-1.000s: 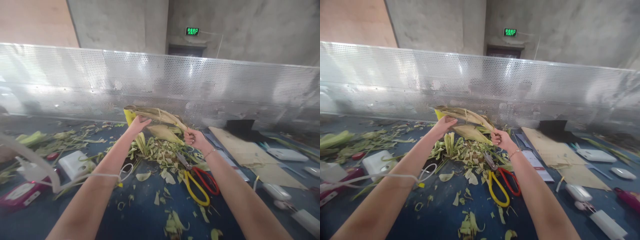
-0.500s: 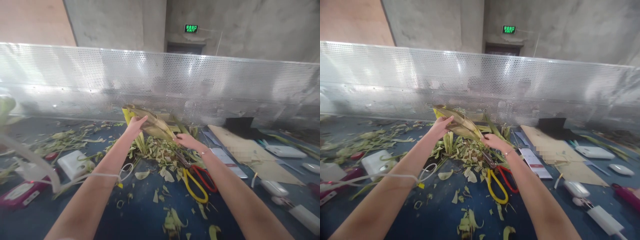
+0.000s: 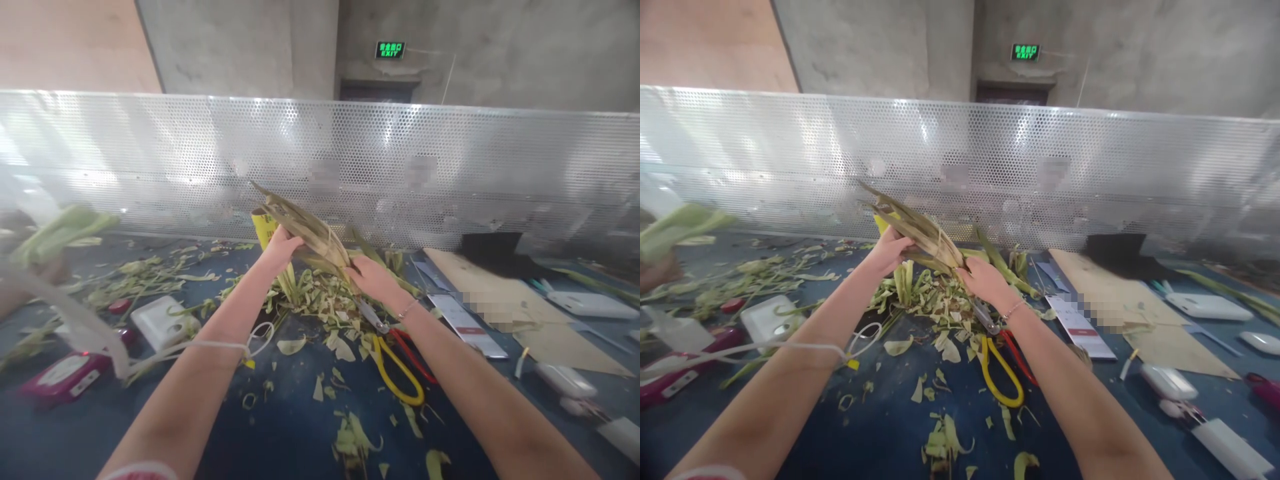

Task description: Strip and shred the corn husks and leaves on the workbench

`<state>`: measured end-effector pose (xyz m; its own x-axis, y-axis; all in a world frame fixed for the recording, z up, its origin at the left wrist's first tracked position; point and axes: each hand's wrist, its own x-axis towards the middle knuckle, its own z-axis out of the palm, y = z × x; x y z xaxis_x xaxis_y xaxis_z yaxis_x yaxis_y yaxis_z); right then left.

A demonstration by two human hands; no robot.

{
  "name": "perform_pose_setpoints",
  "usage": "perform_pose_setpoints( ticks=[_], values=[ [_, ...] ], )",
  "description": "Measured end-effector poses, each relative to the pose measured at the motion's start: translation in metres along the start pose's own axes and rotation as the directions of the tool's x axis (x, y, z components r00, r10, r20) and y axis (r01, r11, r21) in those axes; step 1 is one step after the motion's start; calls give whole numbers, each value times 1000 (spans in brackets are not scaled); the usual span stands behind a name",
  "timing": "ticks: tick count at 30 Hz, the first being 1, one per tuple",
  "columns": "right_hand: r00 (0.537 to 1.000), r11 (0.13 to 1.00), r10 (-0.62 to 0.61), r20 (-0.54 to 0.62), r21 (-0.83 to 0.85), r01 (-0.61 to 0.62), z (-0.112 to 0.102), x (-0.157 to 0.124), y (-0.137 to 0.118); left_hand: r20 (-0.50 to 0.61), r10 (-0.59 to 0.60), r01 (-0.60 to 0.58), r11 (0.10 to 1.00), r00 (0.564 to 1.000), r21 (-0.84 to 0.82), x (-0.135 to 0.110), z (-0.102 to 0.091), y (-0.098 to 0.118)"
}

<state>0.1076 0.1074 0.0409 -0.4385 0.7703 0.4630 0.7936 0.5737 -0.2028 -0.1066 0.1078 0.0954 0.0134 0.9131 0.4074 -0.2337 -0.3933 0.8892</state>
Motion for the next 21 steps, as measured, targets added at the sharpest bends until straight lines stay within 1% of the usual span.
perform_pose_setpoints(
  ticks=[4, 7, 10, 12, 15, 17, 18, 21],
  values=[
    [998, 997, -62, -23, 33, 63, 2, -1, 5, -5, -7, 7, 1000, 1000, -19, 0, -1, -1],
    [994, 994, -105, -38, 14, 105, 3, -1, 9, 14, -4, 5, 1000, 1000, -23, 1, -3, -3],
    [989, 995, -102, -111, -18, 101, 3, -2, 9, 13, 8, -7, 1000, 1000, -23, 1, -2, -4],
    [974, 994, -108, -199, -33, 104, 2, -2, 7, 19, 22, -21, 1000, 1000, -22, 0, 0, -5],
    [937, 983, -185, -297, -66, 173, -2, -2, -2, 112, 56, -55, 998, 992, -10, -3, 5, -6],
    [916, 970, -243, -320, -96, 224, -4, -2, -9, 177, 69, -69, 998, 982, -7, -4, 8, -8],
    [910, 965, -260, -324, -110, 237, -6, -3, -12, 188, 71, -70, 997, 980, -13, -4, 9, -8],
    [904, 960, -270, -332, -170, 224, -8, -3, -19, 165, 56, -47, 997, 985, -54, -4, 9, -8]
  ],
)
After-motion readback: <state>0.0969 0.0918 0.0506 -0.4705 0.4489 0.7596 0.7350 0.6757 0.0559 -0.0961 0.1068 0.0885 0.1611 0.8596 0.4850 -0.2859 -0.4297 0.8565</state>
